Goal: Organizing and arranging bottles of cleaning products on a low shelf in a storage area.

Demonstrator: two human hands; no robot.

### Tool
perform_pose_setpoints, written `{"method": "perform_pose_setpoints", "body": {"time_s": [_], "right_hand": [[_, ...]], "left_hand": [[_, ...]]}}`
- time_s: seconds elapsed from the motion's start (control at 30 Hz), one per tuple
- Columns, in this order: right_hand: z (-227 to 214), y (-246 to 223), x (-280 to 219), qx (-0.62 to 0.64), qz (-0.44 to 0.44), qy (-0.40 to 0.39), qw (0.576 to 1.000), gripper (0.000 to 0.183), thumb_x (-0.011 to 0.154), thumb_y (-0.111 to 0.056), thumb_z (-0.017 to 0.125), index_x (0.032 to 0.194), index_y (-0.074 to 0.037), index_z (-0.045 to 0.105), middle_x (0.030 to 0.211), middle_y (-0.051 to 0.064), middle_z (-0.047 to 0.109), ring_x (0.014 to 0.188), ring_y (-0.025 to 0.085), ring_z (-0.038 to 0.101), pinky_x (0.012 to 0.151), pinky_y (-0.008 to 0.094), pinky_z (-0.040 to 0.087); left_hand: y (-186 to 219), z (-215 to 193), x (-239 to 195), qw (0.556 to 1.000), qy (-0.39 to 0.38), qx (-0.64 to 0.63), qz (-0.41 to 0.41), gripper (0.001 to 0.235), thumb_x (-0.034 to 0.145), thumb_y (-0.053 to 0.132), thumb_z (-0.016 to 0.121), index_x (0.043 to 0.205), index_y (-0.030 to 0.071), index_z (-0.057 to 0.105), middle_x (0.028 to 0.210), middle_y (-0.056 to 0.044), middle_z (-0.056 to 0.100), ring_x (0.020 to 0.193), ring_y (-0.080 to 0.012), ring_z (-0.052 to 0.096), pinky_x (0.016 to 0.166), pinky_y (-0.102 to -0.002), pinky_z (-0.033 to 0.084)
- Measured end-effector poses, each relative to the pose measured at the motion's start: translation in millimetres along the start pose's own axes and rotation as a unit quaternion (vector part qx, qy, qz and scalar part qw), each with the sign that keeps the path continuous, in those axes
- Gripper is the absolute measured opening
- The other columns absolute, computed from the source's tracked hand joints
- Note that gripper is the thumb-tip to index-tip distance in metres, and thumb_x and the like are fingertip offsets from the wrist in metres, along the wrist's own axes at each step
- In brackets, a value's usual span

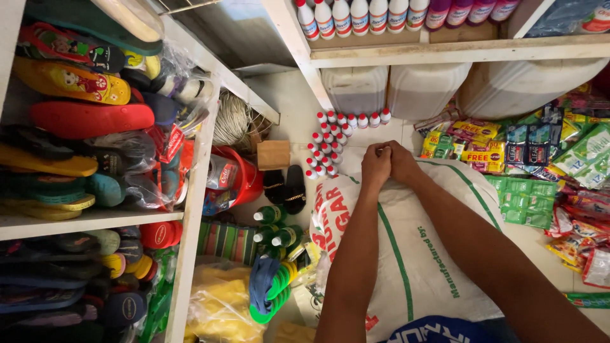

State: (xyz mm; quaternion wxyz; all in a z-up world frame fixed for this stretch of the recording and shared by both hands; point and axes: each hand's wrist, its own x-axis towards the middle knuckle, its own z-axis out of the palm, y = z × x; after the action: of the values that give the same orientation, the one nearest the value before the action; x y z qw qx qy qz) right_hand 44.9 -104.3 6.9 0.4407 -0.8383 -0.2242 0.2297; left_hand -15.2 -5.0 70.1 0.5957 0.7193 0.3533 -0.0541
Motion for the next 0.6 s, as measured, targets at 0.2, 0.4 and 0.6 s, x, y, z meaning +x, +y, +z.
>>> {"method": "perform_pose_setpoints", "body": {"time_s": [0.2,0.4,0.6], "right_hand": [[-4,-4,4,0.015,0.016,-0.007,1.000,0.051,0.086,-0.013,0.067,0.136,-0.006,0.055,0.114,0.030,0.066,0.112,0.053,0.063,0.098,0.061,0.051],[3,6,6,0.008,0.014,-0.007,1.000,0.051,0.087,-0.015,0.064,0.137,-0.009,0.055,0.114,0.029,0.067,0.113,0.051,0.063,0.100,0.060,0.050],[0,-4,3,-0.005,0.023,-0.009,1.000,0.052,0.086,-0.014,0.065,0.136,-0.008,0.054,0.114,0.029,0.067,0.113,0.050,0.064,0.100,0.059,0.051]], "left_hand": [[1,0,0,1.000,0.006,0.001,0.003,0.053,0.094,0.043,0.057,0.134,0.008,0.061,0.124,-0.022,0.066,0.120,-0.0413,0.062,0.098,-0.052,0.055],[-10,4,11,1.000,0.008,-0.007,-0.001,0.051,0.094,0.042,0.058,0.133,0.010,0.061,0.123,-0.021,0.066,0.118,-0.0405,0.063,0.091,-0.048,0.059],[-27,9,25,1.000,-0.002,-0.028,-0.008,0.053,0.094,0.042,0.059,0.135,0.009,0.060,0.121,-0.020,0.066,0.112,-0.0378,0.065,0.072,-0.041,0.063]]}}
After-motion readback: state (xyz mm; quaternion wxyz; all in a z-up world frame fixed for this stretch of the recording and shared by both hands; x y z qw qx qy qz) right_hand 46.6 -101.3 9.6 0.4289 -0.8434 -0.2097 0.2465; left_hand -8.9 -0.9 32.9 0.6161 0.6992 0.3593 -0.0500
